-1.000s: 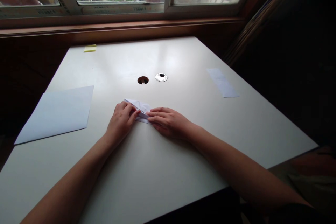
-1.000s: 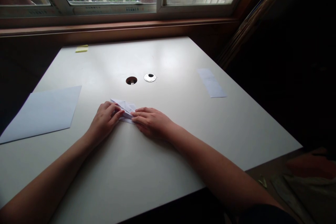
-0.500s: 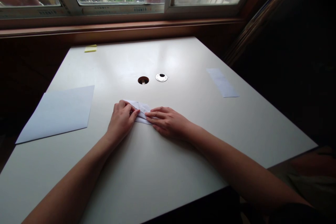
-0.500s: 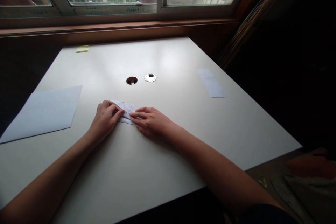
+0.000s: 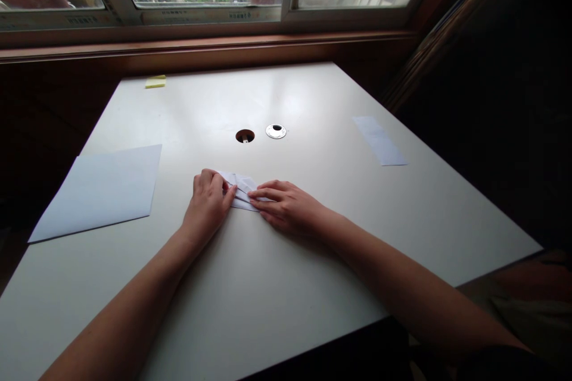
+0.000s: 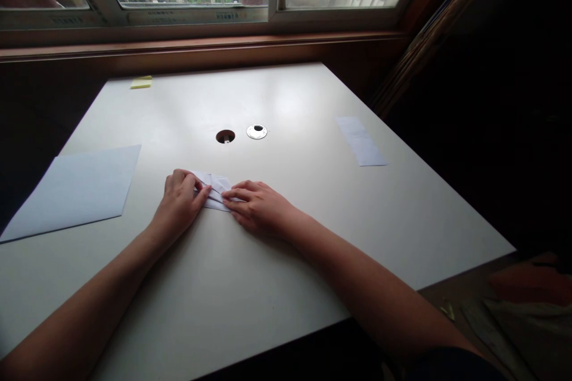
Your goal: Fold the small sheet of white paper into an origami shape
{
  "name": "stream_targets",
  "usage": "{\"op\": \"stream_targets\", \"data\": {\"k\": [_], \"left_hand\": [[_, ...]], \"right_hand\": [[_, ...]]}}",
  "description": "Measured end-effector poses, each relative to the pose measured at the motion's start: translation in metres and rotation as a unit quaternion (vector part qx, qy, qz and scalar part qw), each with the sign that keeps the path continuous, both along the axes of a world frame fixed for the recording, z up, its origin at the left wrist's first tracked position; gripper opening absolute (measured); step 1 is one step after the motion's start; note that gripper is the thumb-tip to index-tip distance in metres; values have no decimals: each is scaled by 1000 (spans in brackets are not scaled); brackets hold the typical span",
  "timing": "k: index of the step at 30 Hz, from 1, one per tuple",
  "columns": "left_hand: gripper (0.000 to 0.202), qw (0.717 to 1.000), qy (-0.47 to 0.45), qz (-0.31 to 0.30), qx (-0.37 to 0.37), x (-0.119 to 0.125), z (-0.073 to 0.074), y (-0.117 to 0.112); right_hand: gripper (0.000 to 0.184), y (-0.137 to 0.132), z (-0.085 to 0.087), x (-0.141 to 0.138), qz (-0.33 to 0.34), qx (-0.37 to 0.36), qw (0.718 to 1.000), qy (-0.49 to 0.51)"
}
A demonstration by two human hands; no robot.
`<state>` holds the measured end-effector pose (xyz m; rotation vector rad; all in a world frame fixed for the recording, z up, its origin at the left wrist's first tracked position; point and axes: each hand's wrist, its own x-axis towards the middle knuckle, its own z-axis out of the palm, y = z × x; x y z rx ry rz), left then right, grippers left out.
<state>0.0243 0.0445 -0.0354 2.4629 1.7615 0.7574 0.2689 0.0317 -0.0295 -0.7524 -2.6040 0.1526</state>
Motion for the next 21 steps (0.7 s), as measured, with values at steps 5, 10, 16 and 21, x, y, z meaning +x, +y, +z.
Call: {"op": "stream_targets", "data": {"k": [5, 10, 16, 21], "left_hand": [[16, 999, 0, -19, 40, 2, 8, -8], [28, 991, 49, -99, 80, 2, 15, -13], [38, 975, 94, -202, 29, 5, 13, -13], [41, 975, 114, -191, 12, 8, 13, -18]], "right_hand": [[38, -1, 0, 0, -1, 5, 1000, 7], [38, -2, 0, 0, -26, 13, 1000, 7], [38, -3, 2, 1, -59, 15, 998, 2], [38, -3, 1, 1, -58, 13, 998, 8]]}}
